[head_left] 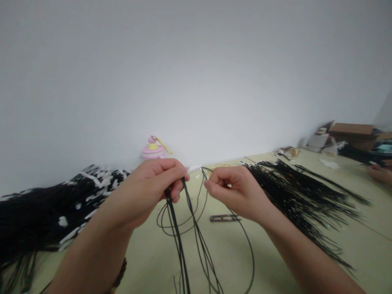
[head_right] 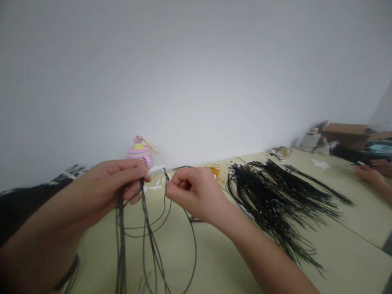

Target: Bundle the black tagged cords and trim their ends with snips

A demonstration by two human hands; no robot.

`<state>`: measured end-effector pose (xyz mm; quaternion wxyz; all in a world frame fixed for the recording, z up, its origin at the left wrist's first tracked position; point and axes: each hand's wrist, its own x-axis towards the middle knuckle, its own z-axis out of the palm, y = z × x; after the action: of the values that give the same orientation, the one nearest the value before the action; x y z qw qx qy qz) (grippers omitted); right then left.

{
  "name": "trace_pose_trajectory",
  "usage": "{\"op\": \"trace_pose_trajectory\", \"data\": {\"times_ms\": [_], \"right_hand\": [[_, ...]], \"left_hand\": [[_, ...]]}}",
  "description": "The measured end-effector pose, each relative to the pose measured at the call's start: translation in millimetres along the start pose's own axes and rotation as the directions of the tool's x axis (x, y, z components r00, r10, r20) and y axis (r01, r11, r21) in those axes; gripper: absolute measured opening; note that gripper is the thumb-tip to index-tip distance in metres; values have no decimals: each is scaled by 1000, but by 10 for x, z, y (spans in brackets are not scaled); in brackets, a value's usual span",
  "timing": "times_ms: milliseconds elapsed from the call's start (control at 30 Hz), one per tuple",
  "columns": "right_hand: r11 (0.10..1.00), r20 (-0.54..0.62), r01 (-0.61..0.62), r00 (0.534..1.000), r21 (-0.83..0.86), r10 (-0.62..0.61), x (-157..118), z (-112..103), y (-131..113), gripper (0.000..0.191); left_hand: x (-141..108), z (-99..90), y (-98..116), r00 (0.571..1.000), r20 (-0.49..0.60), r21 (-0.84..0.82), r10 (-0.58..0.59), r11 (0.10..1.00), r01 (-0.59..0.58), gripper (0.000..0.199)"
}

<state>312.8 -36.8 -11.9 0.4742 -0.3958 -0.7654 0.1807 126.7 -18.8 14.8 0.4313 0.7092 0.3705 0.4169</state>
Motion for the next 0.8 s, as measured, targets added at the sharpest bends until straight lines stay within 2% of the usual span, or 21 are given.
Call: {"op": "trace_pose_trajectory", "data": {"times_ms": [167, 267, 367, 533, 700, 800], "right_hand": [[1000, -1, -1, 1000, -11, 1, -2, 8, -13, 24], [984, -103, 123, 985, -128, -136, -29, 39, -48, 21], [926, -219, 267, 919, -267, -329, -52, 90, -77, 12], [862, -264, 399, 835, -314, -483, -51, 163, -59, 13], [756, -269, 458, 741, -468, -616, -70, 206, 1, 12], [704, -229, 441, 733, -557, -641, -99, 217, 12, 11]], "left_hand": [[-13, -9, -12, 1000, 6, 35, 12, 999, -12, 28], [-22, -19, -20, 1000, 18, 56, 16, 998, -17, 31], [-31, -26, -23, 999, 25, 88, 25, 996, -28, 32], [-45, -21, -8, 999, 35, 104, 28, 994, -31, 34], [-45, -34, -9, 998, 29, 188, 57, 980, -61, 37], [-54, -40, -8, 998, 21, 254, 65, 965, -68, 39]]}}
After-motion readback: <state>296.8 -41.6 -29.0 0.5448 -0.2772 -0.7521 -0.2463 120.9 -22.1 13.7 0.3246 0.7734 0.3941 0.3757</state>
